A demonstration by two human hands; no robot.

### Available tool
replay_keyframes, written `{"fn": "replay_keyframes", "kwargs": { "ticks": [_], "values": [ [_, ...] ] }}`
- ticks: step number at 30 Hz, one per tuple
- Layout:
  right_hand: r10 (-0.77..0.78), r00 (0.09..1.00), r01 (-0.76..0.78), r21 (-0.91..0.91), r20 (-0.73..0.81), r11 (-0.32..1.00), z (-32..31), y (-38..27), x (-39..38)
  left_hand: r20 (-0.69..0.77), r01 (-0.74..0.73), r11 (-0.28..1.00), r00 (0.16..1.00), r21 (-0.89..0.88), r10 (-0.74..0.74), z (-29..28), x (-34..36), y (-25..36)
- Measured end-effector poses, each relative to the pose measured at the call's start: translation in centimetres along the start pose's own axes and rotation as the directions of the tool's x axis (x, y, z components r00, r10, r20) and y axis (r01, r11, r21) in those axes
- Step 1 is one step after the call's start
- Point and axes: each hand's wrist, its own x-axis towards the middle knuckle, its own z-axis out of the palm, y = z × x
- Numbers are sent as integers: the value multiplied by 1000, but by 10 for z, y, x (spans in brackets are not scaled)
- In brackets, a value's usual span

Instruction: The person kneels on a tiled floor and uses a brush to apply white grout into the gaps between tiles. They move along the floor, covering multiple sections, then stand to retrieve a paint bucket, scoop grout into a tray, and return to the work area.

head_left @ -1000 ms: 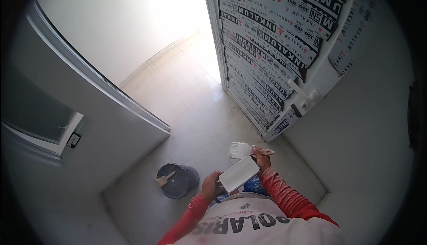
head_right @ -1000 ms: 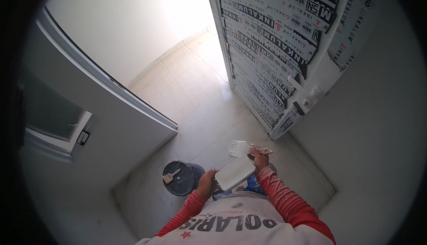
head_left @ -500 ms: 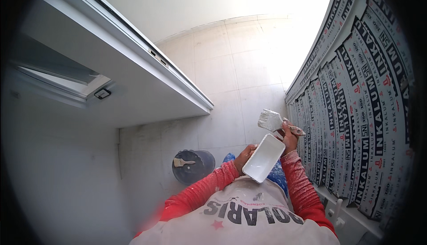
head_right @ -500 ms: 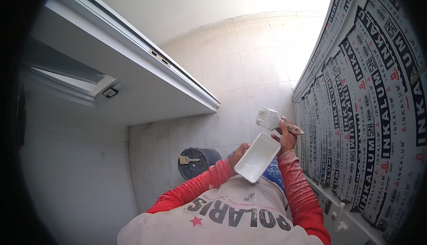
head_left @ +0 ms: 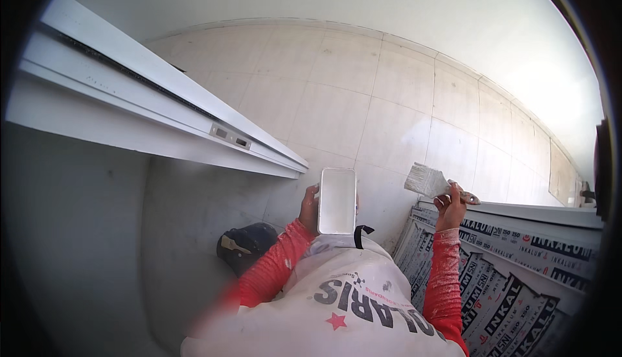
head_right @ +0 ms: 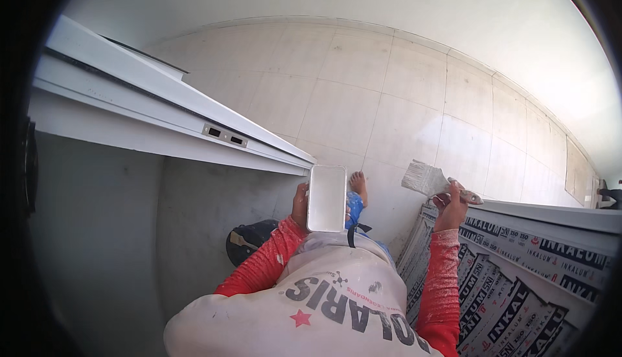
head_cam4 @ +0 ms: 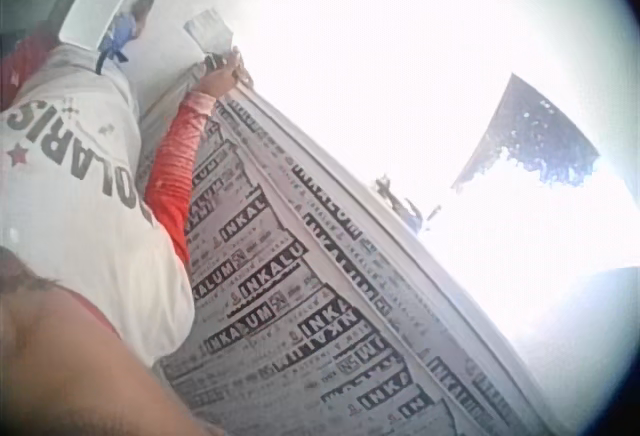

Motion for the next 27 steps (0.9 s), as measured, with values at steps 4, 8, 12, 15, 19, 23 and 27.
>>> {"fn": "replay_keyframes", "kwargs": {
  "ticks": [4, 8, 12, 15, 19, 23, 27],
  "values": [
    [7, 981, -26, -97, -194, 995, 15, -6, 84, -94, 29, 941, 993, -336, -64, 13, 100, 68],
    [60, 973, -85, -104, -224, 991, 68, 19, 155, 91, -131, 990, 986, -56, 136, 38, 150, 160],
    [138, 958, -168, -99, -253, 981, 113, -1, 217, -130, -274, 951, 958, -143, 257, 72, 189, 200],
    [117, 980, -151, -227, -159, 962, 185, -20, 297, -255, -323, 927, 928, -188, 271, 85, 236, 220],
    [182, 983, -164, -304, 32, 938, 304, -42, 376, -340, -409, 890, 881, -202, 328, 93, 264, 251],
    [173, 869, 3, -357, 463, 934, 483, -94, 455, -495, -711, 692, 648, -122, 579, 122, 289, 315],
    [150, 723, 96, -313, 675, 945, 611, -145, 500, -466, -903, 430, 381, 0, 799, 128, 252, 384]
  ]
}}
